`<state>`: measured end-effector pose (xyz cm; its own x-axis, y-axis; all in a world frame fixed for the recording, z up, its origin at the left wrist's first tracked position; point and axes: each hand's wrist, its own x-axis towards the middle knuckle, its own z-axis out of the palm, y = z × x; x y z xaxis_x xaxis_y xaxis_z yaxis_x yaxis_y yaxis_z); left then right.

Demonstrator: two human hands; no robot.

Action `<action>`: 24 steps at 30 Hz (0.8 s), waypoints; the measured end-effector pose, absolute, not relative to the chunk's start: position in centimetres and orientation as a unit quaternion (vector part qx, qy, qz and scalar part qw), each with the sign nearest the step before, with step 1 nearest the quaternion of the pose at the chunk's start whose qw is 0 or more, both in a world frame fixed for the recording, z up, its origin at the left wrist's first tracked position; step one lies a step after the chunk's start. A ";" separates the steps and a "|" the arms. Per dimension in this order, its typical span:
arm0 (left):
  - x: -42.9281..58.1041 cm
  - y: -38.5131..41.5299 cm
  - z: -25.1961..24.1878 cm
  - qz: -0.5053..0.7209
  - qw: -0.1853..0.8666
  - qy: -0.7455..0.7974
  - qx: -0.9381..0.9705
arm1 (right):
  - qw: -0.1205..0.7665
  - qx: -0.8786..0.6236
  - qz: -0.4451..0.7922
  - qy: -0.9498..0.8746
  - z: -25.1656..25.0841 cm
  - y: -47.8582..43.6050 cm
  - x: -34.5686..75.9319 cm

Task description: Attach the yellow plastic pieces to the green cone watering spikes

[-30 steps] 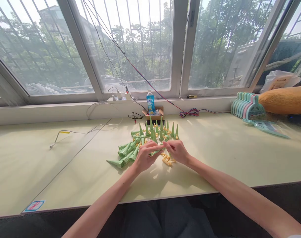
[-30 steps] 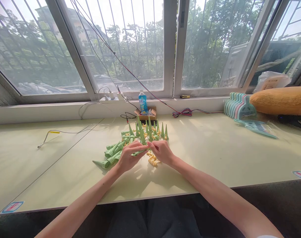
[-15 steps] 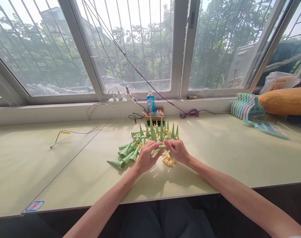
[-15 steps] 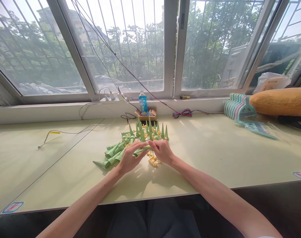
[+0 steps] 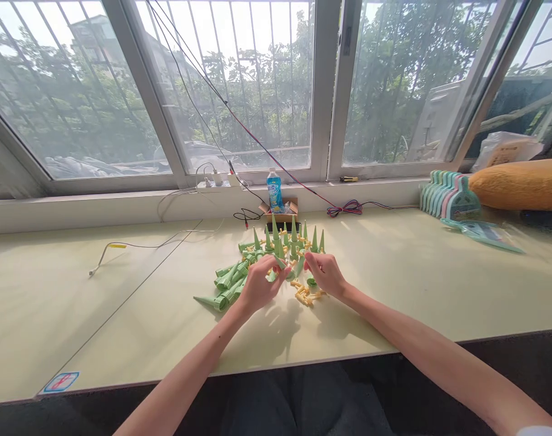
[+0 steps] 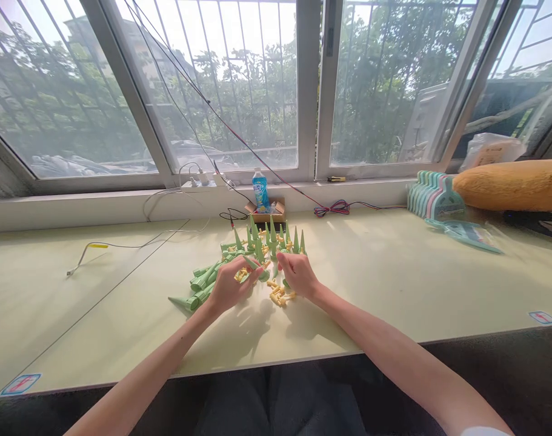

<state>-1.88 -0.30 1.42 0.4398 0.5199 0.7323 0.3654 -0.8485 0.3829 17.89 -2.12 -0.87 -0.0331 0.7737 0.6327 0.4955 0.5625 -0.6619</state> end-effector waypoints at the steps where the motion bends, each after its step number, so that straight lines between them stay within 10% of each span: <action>1: -2.0 -0.3 1.9 0.445 0.083 0.275 0.848 | 0.531 -0.451 0.125 -0.707 -0.9 -2.0 18.0; 24: -2.4 1.2 1.7 0.297 0.118 0.295 0.901 | 0.369 -0.428 0.044 -0.824 -1.4 -2.4 17.7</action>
<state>-2.39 1.19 1.71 0.6506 0.6005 0.4648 0.4607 -0.7987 0.3870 17.70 -2.40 -1.37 -0.3610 0.7378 0.5703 0.6731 0.6295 -0.3882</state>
